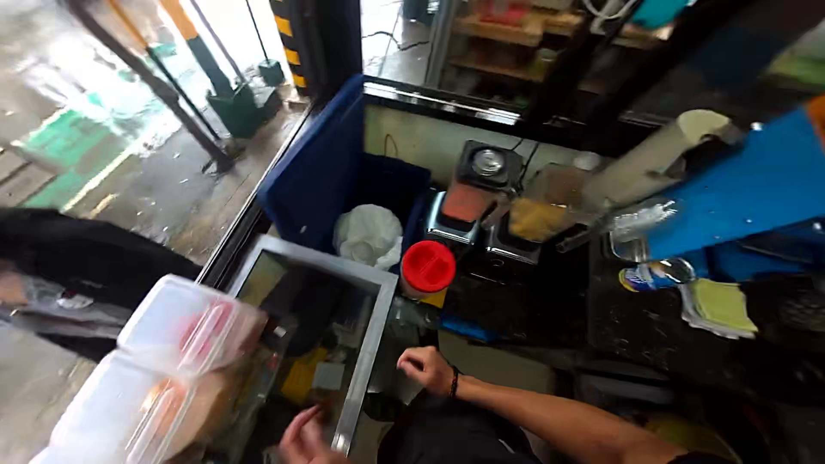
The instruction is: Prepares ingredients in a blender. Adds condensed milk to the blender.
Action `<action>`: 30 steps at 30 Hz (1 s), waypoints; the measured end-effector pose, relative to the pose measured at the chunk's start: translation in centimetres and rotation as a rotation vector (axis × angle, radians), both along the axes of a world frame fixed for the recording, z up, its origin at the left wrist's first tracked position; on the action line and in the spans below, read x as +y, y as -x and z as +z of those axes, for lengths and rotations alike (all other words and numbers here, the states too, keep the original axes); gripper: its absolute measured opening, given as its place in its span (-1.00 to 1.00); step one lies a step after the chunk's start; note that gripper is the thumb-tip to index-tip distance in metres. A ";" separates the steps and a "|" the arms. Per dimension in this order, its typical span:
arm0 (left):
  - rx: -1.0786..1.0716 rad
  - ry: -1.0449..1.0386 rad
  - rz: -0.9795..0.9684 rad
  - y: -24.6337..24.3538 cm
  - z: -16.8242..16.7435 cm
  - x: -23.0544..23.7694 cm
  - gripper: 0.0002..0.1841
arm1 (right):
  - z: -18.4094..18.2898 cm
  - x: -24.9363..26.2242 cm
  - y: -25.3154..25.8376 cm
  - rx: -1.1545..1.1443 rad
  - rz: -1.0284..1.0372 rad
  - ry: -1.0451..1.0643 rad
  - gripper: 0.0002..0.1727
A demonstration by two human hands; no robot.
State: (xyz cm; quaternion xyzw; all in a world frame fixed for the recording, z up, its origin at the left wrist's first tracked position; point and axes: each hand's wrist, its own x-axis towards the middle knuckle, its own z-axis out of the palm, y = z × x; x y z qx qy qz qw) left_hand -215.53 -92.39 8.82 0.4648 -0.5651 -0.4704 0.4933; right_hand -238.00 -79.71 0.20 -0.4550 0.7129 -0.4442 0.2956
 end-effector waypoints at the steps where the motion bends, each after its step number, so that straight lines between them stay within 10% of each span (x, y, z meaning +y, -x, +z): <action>1: -0.016 0.009 -0.263 5.1 -1.1 0.9 -0.75 | -1.1 1.1 2.9 0.018 -0.148 -0.067 -0.69; 5: -0.570 0.204 -0.904 24.1 -7.0 2.3 -0.63 | -5.2 4.3 12.8 -0.162 -0.619 -0.263 -0.67; 12: -1.270 0.433 -0.913 40.7 -16.5 -2.6 -0.37 | -12.8 1.7 25.0 -1.385 -1.003 -0.398 -0.23; 18: -1.319 0.456 -0.995 42.2 -18.0 -4.4 -0.58 | -16.4 -4.4 27.6 -1.807 -0.653 -0.082 0.03; 25: -1.240 -0.443 -0.281 45.8 -15.9 0.6 -0.45 | -16.9 -5.9 25.1 -1.699 -0.728 0.437 -0.10; 30: -0.711 -0.645 -0.325 43.0 -9.3 -4.5 -0.55 | -16.2 -4.5 27.1 -1.668 -0.888 -0.201 -0.07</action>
